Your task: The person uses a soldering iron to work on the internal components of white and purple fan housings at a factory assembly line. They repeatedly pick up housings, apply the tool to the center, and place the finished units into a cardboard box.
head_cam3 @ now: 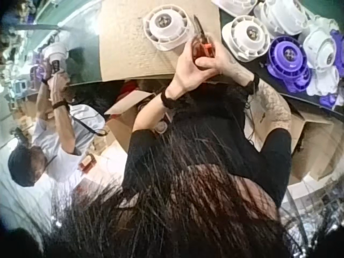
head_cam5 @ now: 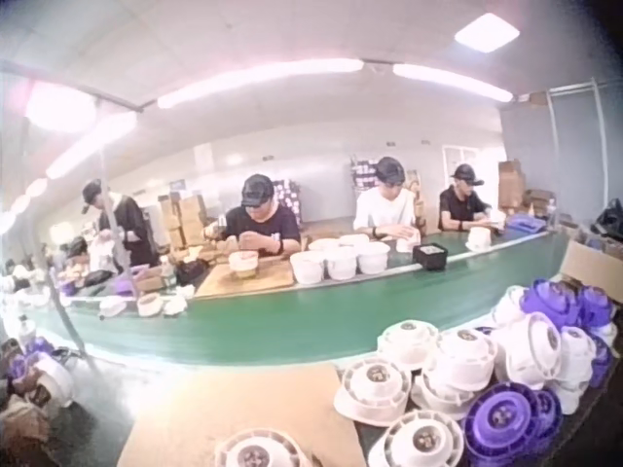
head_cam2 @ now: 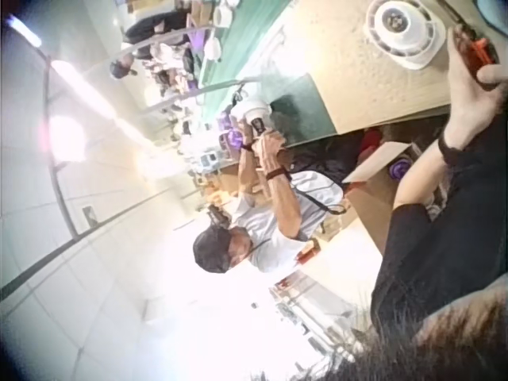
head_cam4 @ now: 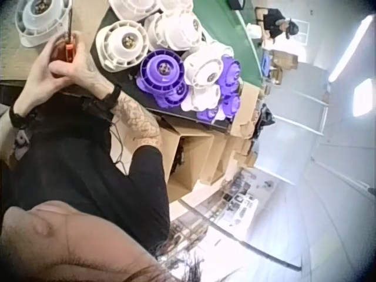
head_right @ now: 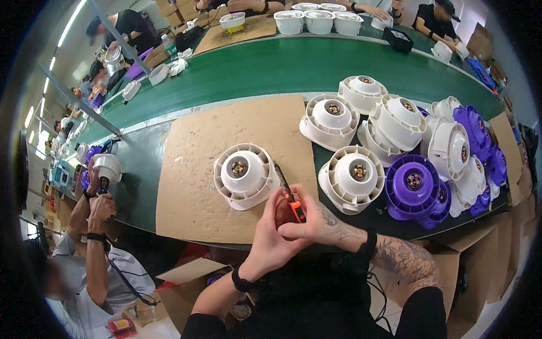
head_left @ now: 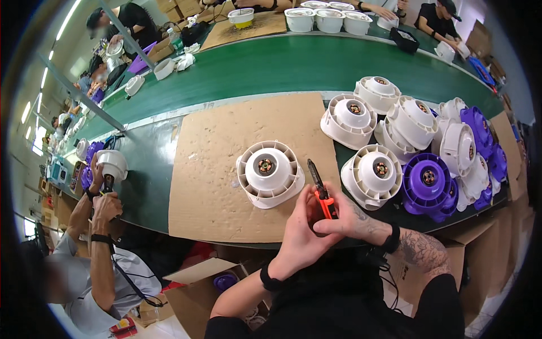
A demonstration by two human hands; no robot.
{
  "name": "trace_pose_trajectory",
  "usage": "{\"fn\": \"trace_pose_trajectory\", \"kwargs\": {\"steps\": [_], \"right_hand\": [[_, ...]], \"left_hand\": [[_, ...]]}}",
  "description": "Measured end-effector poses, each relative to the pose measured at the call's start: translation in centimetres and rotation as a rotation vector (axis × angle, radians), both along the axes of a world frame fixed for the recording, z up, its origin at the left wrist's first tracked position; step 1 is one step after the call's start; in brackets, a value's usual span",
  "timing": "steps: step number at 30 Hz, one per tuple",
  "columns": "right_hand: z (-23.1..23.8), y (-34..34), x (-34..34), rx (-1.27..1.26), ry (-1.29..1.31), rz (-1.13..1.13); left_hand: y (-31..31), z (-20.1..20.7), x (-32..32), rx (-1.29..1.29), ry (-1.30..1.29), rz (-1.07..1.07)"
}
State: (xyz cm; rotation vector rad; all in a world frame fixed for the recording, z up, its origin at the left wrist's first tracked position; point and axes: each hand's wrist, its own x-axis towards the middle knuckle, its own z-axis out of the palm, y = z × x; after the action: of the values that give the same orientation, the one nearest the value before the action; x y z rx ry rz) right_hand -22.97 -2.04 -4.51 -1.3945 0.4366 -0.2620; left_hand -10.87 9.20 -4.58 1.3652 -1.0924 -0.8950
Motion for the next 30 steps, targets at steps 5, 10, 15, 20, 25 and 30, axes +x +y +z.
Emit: {"fn": "trace_pose_trajectory", "kwargs": {"steps": [5,10,15,20,25,30], "right_hand": [[1.8,1.2,-1.0,-0.110,0.173,-0.128],[0.6,1.4,-1.2,-0.208,0.178,-0.200],[1.3,0.5,-1.2,-0.057,0.210,-0.167],[1.5,0.3,-0.7,-0.162,0.320,-0.087],[1.1,-0.6,-0.3,-0.109,0.184,0.080],[-0.1,-2.3,0.0,0.106,0.116,0.144]], "left_hand": [[-0.3,-1.2,-1.0,-0.065,0.029,-0.011],[0.0,-1.5,-0.4,-0.047,-0.073,-0.039],[2.8,2.1,2.9,-0.169,-0.401,0.041],[1.5,1.0,10.7,-0.016,-0.827,0.666],[-0.8,-0.8,14.8,0.186,-0.554,0.359],[-1.9,-0.6,9.0,-0.073,-0.001,0.258]]}}
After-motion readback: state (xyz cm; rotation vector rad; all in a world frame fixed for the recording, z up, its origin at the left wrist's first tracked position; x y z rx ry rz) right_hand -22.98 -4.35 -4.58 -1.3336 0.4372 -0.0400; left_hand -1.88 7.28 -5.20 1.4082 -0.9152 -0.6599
